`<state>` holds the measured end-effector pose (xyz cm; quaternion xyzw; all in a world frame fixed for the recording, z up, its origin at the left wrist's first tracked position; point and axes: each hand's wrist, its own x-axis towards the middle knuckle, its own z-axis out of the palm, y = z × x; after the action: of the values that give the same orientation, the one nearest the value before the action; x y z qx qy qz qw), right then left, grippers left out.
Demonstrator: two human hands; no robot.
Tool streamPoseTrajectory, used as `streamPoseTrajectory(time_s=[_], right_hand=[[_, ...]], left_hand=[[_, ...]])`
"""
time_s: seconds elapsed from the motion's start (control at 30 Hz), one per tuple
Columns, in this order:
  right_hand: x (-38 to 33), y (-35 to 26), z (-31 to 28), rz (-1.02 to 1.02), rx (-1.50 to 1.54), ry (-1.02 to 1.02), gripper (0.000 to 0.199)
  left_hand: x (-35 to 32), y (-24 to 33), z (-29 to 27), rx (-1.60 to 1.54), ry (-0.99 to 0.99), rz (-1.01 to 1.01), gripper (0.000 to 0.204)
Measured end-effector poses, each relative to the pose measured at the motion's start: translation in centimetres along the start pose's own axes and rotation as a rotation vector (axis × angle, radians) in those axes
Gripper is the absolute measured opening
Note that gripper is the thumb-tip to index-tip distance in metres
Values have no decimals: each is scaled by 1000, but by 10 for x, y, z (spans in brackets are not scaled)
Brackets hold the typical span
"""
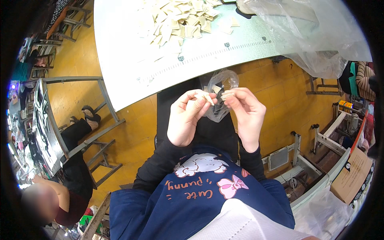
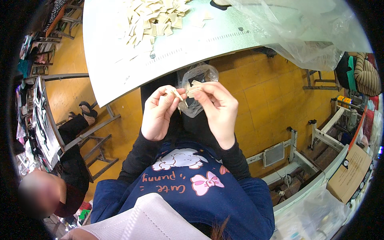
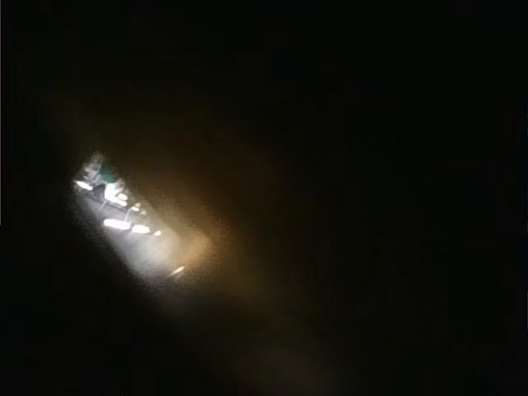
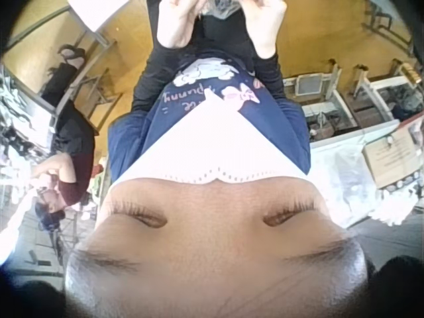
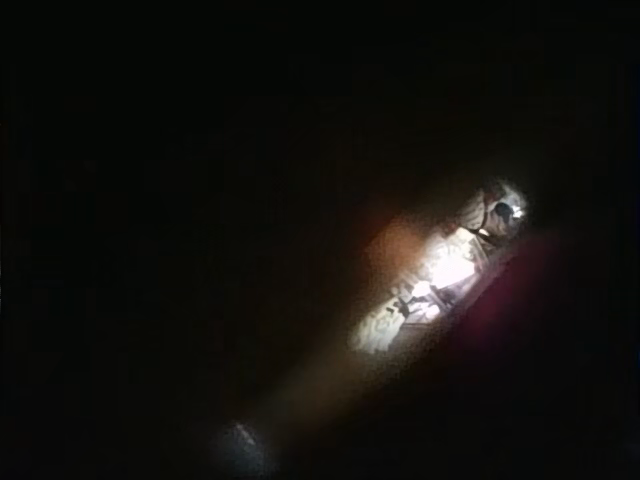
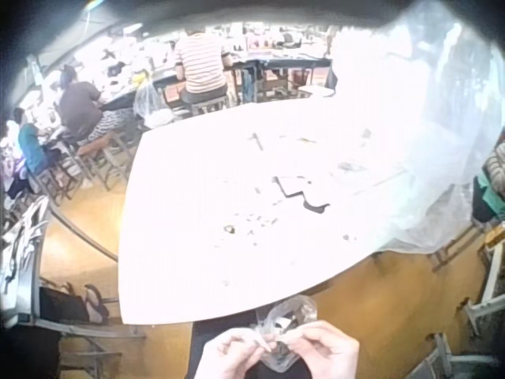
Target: The person repeatedly picks up small, light-colored craft pieces from a table, inspects them, and places them into a clear plastic bag. The person also handles a small white packet and a larger plastic bag containing more pieces during the process.
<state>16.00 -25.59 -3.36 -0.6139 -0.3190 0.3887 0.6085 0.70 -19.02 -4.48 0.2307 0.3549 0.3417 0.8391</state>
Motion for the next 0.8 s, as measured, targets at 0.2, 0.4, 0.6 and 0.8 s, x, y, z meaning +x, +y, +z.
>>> streamPoseTrajectory(time_s=[0.2, 0.4, 0.6, 0.8], right_hand=[[6, 2, -6, -62, -503, -75, 25], [-1, -1, 4, -131, -299, -134, 28], [0, 5, 9, -300, -264, 26, 17], [3, 24, -20, -271, -745, 0, 21]], left_hand=[[0, 6, -7, 79, -1, -3, 22], [1, -5, -8, 136, -3, -12, 24], [0, -2, -5, 69, 10, -27, 22], [-3, 10, 4, -92, -28, -73, 18]])
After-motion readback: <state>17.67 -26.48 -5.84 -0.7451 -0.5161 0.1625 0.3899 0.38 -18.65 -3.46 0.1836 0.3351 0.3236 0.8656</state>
